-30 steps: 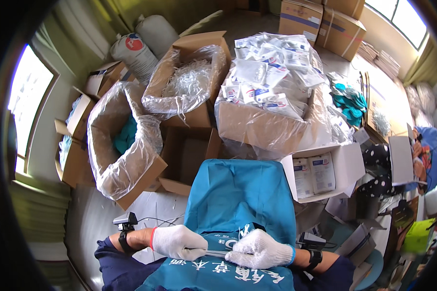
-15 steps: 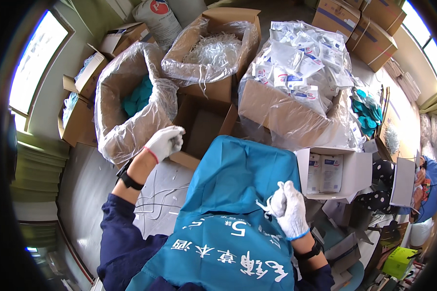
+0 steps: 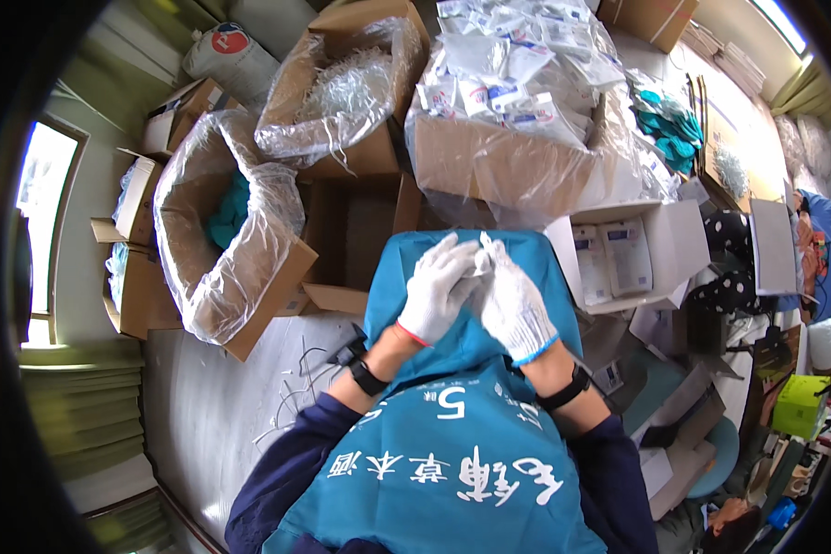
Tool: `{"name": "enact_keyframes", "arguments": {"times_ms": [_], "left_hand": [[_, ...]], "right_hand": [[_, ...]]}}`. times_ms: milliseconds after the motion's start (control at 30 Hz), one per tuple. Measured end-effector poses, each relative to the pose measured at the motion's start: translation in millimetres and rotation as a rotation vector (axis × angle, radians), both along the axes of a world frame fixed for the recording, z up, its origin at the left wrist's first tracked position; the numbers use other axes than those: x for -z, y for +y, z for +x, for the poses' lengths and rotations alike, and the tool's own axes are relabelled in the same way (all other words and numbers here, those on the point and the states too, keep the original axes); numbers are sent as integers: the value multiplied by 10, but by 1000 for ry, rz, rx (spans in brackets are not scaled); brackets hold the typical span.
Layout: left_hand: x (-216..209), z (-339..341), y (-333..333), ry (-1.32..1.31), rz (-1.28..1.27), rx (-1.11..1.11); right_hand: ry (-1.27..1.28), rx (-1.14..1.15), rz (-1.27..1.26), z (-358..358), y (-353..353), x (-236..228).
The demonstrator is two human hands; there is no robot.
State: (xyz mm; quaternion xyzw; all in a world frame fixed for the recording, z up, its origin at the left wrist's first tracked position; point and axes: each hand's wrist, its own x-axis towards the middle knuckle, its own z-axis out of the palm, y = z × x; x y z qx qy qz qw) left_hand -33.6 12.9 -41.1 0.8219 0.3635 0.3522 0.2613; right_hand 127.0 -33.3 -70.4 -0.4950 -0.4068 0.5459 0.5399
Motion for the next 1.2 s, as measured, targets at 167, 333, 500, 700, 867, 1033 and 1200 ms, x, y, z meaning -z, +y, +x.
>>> {"name": "enact_keyframes", "arguments": {"times_ms": [167, 333, 500, 700, 867, 1033, 1200], "left_hand": [[155, -80, -168, -115, -26, -43], [-36, -381, 348, -570, -613, 65], [-837, -709, 1854, 261, 36, -208], [-1335, -1083, 3454, 634, 291, -752], [-155, -844, 2853, 383, 238, -474], [966, -814, 1278, 518, -154, -226], [1426, -755, 574, 626, -70, -287]], "right_hand": [[1144, -32, -424, -146, -147, -274], [985, 56, -563, -85, -414, -88], [979, 231, -626, 158, -631, 123], [972, 292, -649, 208, -705, -26], [884, 225, -403, 501, -805, 67], [6, 404, -341, 1421, -610, -52], [-913, 180, -513, 2314, -224, 590]]}}
